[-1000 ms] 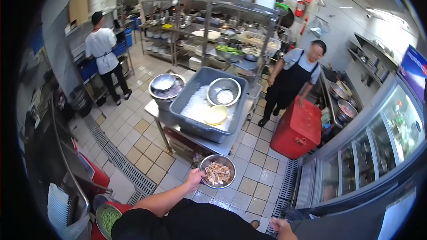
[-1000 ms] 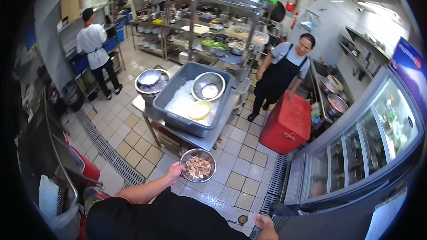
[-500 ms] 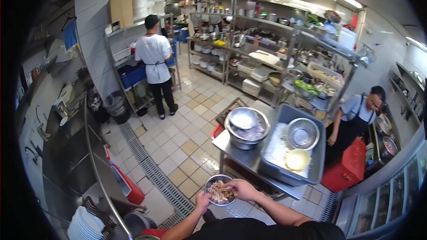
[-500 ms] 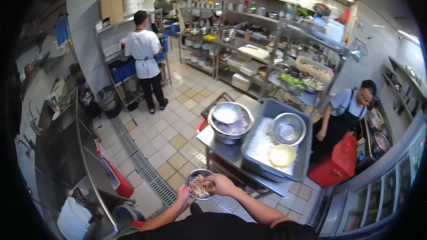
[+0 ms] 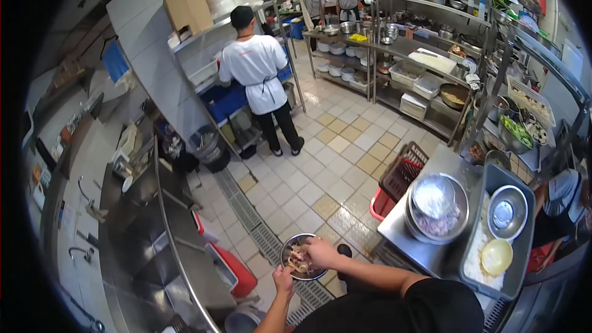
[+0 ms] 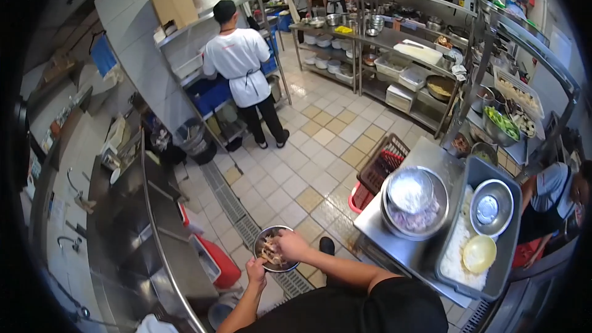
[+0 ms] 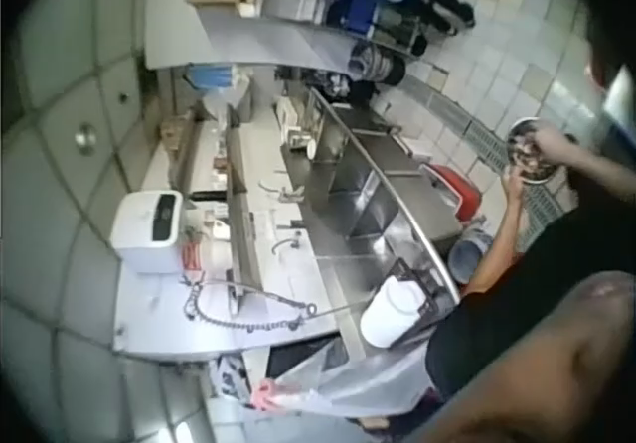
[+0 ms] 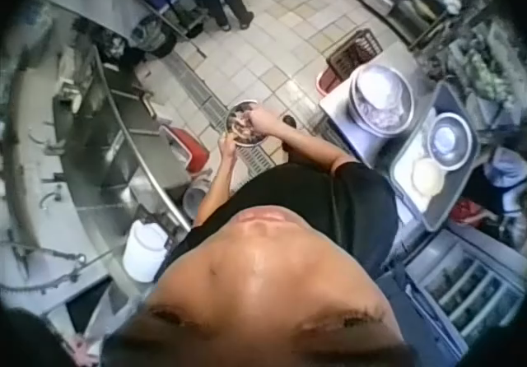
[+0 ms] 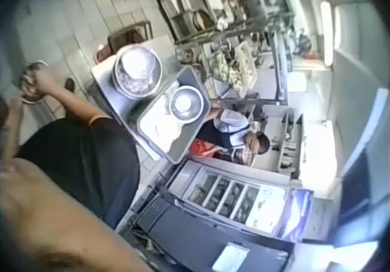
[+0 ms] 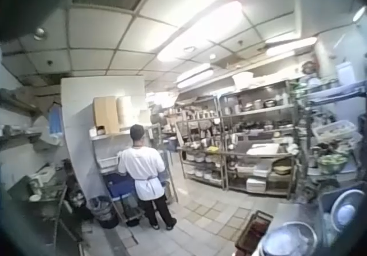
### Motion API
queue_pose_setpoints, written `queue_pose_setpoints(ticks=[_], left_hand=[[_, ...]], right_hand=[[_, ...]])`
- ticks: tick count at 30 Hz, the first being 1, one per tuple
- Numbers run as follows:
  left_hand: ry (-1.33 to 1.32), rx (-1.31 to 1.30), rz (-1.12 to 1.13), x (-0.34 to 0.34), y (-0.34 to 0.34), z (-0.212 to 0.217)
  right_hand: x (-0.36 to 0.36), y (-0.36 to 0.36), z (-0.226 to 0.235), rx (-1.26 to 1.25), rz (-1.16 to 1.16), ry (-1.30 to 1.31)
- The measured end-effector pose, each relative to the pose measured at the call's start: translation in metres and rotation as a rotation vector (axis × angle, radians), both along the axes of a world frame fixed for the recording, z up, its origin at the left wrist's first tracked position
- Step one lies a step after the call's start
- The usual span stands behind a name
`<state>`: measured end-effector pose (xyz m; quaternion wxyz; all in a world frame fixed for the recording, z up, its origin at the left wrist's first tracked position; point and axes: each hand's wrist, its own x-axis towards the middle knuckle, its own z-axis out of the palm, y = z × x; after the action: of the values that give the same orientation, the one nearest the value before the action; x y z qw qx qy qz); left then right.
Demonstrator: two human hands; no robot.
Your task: Assembling food bowls with rice, protein, and vegetables in a professional kitchen prep area.
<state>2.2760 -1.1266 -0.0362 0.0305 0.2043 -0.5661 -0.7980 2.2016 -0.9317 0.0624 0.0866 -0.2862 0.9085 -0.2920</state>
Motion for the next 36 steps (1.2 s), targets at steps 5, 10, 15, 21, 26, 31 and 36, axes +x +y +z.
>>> queue_pose_setpoints(ticks=[5,10,15,21,26,31,36], left_hand=[[-0.023,0.042,-0.037,-0.153,-0.003,0.008],[-0.031,0.012,-0.004,-0.284,0.009,0.041],[-0.003,0.088,-0.055,-0.396,0.009,0.045],[-0.205,0.099,0.045,-0.527,-0.011,0.007],[-0.261,0.072,-0.046,-0.667,-0.021,-0.012],[-0.201,0.094,-0.186,-0.833,0.012,0.006],[-0.168,0.051,-0.412,-1.001,0.075,0.021]], right_hand=[[-0.154,-0.010,0.015,-0.351,-0.188,0.157],[-0.309,-0.002,0.061,-0.658,-0.281,0.238],[-0.412,0.021,0.073,-0.660,-0.333,0.298],[-0.537,0.087,0.004,-0.654,-0.547,0.123],[-0.628,0.197,-0.166,-0.186,-1.018,-0.198],[-0.526,0.290,-0.342,0.473,-0.886,-0.942],[-0.427,0.302,-0.365,0.444,-0.743,-0.954]])
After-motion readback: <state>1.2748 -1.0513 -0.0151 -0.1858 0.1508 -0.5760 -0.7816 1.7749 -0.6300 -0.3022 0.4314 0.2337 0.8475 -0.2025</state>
